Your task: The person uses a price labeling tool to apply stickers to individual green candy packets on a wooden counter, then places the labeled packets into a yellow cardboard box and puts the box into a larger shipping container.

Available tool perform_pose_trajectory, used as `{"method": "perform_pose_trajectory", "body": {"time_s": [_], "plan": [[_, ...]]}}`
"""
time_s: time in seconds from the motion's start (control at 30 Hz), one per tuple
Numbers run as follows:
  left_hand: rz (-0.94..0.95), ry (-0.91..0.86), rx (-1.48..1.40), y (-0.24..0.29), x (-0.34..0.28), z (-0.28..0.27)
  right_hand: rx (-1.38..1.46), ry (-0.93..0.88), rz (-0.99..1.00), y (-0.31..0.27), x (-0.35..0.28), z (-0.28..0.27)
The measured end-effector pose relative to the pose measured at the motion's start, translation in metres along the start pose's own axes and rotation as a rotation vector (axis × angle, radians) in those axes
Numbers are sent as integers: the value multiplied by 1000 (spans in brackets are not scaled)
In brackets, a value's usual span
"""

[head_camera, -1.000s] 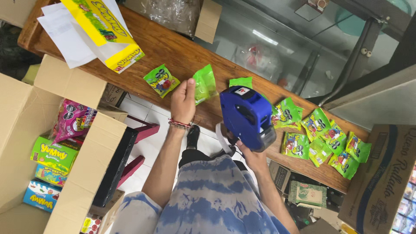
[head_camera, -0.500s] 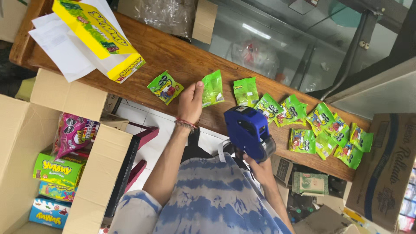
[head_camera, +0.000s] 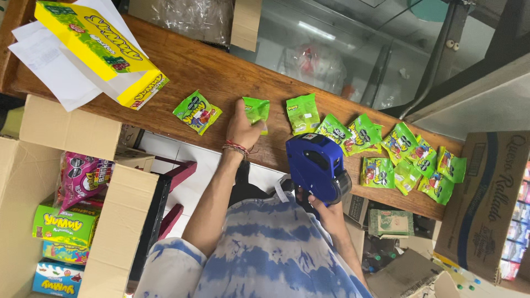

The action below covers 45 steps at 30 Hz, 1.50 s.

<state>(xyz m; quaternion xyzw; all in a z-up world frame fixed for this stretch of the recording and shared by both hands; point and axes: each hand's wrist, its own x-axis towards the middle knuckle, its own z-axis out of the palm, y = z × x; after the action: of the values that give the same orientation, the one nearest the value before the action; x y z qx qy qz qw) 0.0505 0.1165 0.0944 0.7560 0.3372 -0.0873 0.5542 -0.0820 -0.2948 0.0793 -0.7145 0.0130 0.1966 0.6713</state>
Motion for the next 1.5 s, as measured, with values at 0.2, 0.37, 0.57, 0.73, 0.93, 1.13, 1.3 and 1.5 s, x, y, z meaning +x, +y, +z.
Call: {"method": "perform_pose_trajectory", "body": {"time_s": [0.2,0.37,0.57,0.73,0.93,1.13,1.3,1.5], "plan": [[95,-33,-113,27,-26,-35,-34,-68,-36,0,1,-7],[214,115,221,37,-39,-35,-26,-99,-47,2,0,-17],[261,597,657,8,-66,-65,-22,-124,-71,-20,11,-7],[67,546,632,-43,-50,-64,6,-148,-49,-11,23,-1],[472,764,259,-22,-58,-56,15,-158,-83,0,31,9],[-41,254,-1604,7,-66,-42,32,-186,-138,-25,44,49],[49,132,-1515,30,-73,-27,-87,-165,-250,-32,68,70],[-11,204,-1329,33,-76,-2,-202,-171,-207,-38,83,49]]}}
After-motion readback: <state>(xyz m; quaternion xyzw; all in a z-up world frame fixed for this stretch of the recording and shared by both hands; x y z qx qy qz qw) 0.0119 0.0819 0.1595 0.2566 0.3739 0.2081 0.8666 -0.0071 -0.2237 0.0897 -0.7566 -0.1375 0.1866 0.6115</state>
